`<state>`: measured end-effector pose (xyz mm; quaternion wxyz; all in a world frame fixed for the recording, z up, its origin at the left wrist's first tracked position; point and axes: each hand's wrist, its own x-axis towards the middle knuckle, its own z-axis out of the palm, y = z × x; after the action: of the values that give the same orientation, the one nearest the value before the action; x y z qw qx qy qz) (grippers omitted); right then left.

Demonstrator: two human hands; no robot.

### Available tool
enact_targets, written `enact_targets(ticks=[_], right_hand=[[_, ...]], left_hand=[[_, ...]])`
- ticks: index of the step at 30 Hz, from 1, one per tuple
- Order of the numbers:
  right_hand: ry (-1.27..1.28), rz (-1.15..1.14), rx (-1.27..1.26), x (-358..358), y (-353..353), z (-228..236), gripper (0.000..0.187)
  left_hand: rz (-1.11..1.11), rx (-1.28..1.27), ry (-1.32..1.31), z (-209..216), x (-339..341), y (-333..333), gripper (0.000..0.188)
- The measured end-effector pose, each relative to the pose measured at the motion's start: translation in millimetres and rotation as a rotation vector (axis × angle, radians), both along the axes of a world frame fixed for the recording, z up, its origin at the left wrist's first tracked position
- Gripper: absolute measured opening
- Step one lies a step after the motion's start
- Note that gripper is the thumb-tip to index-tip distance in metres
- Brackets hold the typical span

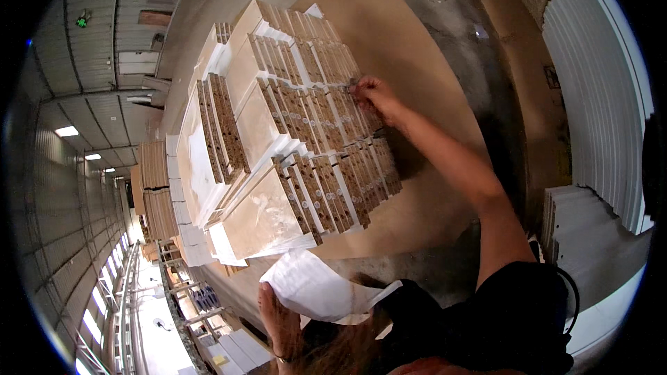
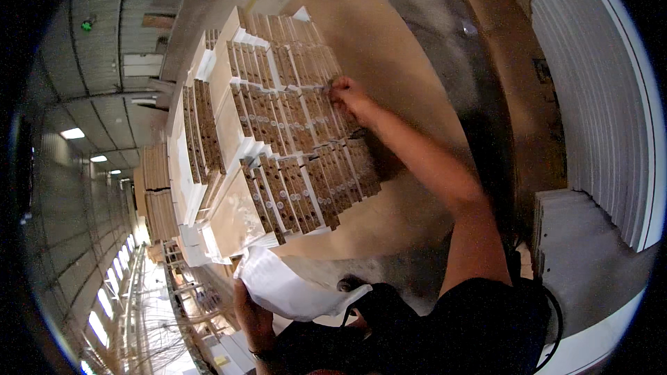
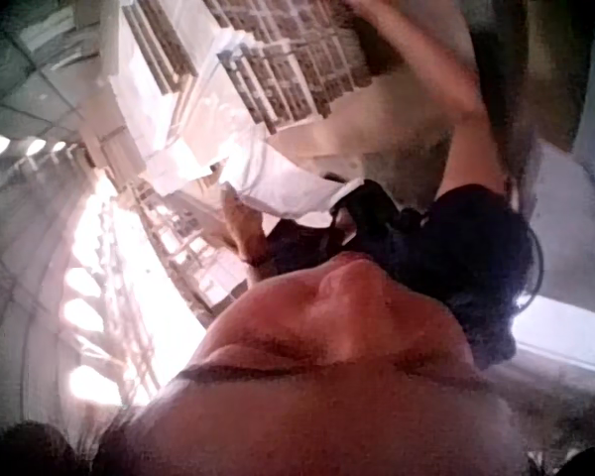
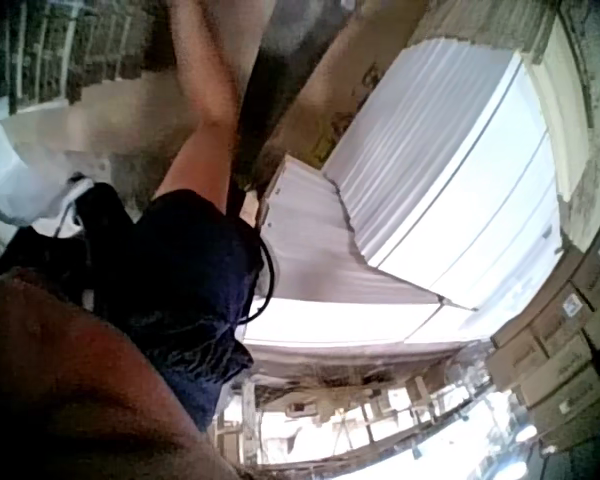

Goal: The person peels small circular labels from a sheet and attaches them to the ends of stacked wooden boards.

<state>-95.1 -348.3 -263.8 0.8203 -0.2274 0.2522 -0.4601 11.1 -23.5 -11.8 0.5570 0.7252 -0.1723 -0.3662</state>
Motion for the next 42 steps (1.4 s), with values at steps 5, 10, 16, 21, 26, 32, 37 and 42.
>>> enact_targets(ticks=[5,10,16,21,26,32,37,42], right_hand=[[-0.029,-0.270,0.016,-9,9,68,0.012],[-0.390,0.249,-0.634,-23,55,163,0.020],[-0.052,0.385,-1.573,-17,136,218,0.060],[0.179,0.613,-1.272,-15,148,227,0.051],[0.288,0.499,-1.471,-7,157,224,0.040],[0.226,0.612,-1.289,1,152,215,0.033],[0.013,0.524,-0.830,-3,146,217,0.032],[0.031,0.612,-1.029,1,149,217,0.032]], left_hand=[[-0.058,0.020,-0.345,-2,18,7,0.032],[0.051,-0.202,-0.387,19,10,4,0.032],[0.300,-0.352,-0.737,31,-9,20,0.026],[0.233,-0.390,-0.836,30,-4,38,0.024],[0.273,-0.397,-0.725,33,0,32,0.021],[0.251,-0.366,-0.395,35,4,20,0.041],[-0.111,-0.026,-0.308,30,-6,30,0.044],[0.015,-0.015,-0.262,32,-13,28,0.025]])
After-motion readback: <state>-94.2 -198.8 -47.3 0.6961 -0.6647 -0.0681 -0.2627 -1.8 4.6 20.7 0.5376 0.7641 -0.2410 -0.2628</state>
